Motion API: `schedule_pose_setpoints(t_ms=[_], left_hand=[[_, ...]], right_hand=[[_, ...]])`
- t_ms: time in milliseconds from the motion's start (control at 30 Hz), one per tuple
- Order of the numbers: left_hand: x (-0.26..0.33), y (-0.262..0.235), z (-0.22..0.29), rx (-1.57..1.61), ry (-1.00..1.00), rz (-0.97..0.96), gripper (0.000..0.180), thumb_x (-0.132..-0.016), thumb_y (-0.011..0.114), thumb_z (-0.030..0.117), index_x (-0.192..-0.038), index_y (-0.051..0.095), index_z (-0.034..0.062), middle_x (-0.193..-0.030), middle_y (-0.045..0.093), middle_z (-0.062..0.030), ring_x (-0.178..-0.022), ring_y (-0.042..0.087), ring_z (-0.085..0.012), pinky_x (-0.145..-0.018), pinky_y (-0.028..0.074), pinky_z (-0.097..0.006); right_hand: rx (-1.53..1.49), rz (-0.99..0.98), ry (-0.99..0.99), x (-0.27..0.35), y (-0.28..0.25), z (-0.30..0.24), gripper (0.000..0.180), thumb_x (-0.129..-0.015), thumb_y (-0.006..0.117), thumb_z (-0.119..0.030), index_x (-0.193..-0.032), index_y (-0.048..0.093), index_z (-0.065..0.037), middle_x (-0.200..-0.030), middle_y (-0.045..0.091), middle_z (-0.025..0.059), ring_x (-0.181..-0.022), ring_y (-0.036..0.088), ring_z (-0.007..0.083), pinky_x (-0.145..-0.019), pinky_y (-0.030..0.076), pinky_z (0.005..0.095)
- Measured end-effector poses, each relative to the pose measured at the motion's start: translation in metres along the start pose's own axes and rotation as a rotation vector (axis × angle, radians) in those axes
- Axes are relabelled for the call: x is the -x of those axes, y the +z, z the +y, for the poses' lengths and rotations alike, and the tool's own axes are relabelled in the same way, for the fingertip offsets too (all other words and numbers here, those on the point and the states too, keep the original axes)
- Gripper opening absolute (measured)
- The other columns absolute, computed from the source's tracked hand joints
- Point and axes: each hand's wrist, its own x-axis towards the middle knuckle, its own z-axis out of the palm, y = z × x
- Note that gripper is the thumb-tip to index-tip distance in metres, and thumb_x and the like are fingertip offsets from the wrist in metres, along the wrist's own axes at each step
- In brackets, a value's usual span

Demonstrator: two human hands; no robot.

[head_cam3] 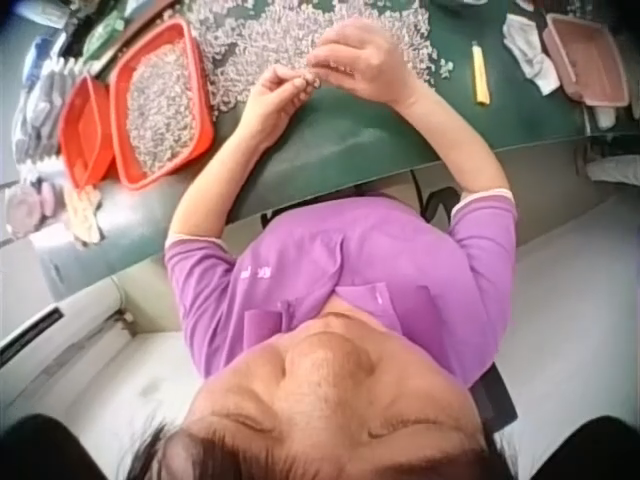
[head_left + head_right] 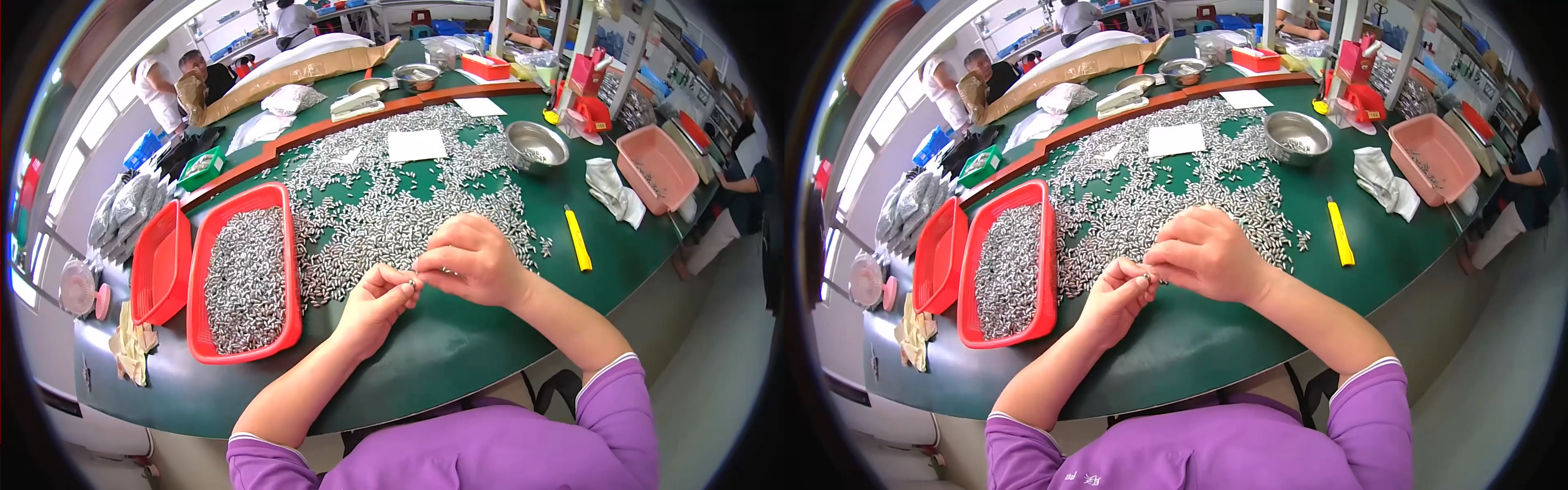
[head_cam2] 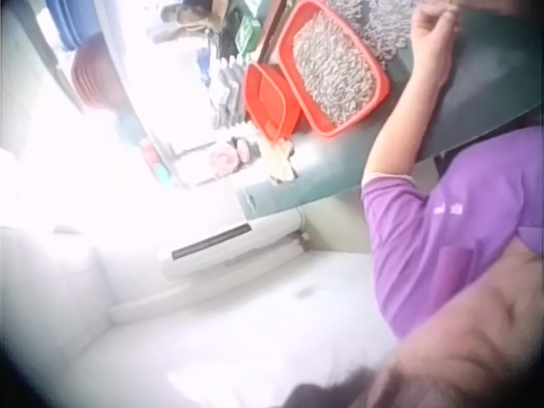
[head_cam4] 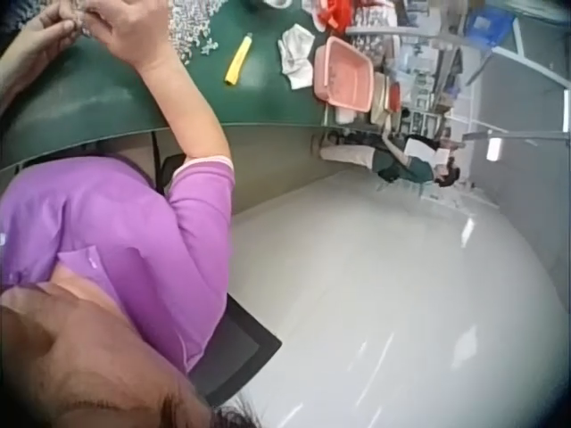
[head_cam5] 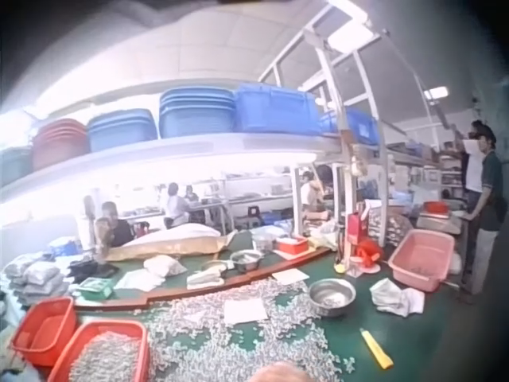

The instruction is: Sorting and inspecting small metal components on a workbench in a factory environment.

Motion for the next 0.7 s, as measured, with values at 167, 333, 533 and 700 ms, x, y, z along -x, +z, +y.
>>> schedule_pose_setpoints(t_ms=[167, 333, 533, 700], left_hand=[[-0.001, -0.007, 0.000, -0.034, 0.035, 0.031, 0.008, -0.093, 0.063, 0.002, -0.096, 0.056, 0.0052, -0.104, 0.067, -0.0091, -0.088, 0.059, -0.0133, -0.080, 0.049, -0.028], [-0.004, -0.005, -0.007, -0.168, 0.042, 0.073, 0.008, -0.092, 0.065, 0.004, -0.097, 0.058, 0.0035, -0.103, 0.065, -0.0104, -0.086, 0.062, -0.0154, -0.079, 0.051, -0.030], [0.003, -0.004, -0.001, -0.151, 0.042, 0.168, 0.011, -0.090, 0.061, -0.002, -0.094, 0.055, 0.0059, -0.100, 0.064, -0.0095, -0.082, 0.060, -0.0150, -0.074, 0.050, -0.027], [0.001, -0.002, -0.004, -0.140, 0.016, 0.169, 0.012, -0.093, 0.058, 0.003, -0.095, 0.050, 0.0111, -0.095, 0.060, -0.0012, -0.081, 0.057, -0.0088, -0.072, 0.047, -0.020]], right_hand=[[-0.124, 0.037, 0.094, 0.011, 0.016, 0.004, 0.019, -0.076, 0.078, -0.019, -0.094, 0.072, -0.018, -0.090, 0.061, -0.0019, -0.084, 0.061, 0.0194, -0.072, 0.048, 0.0354], [-0.149, 0.005, 0.072, 0.020, 0.014, 0.009, 0.025, -0.075, 0.078, -0.020, -0.099, 0.073, -0.021, -0.091, 0.060, 0.0004, -0.080, 0.060, 0.0215, -0.069, 0.046, 0.0363], [-0.259, 0.047, 0.046, 0.022, 0.026, 0.010, 0.023, -0.078, 0.076, -0.022, -0.100, 0.071, -0.019, -0.096, 0.059, 0.0014, -0.088, 0.060, 0.0238, -0.077, 0.046, 0.0394], [-0.225, 0.035, 0.038, 0.025, 0.022, 0.006, 0.014, -0.081, 0.072, -0.024, -0.091, 0.065, -0.017, -0.096, 0.056, 0.0012, -0.093, 0.057, 0.0232, -0.079, 0.045, 0.0387]])
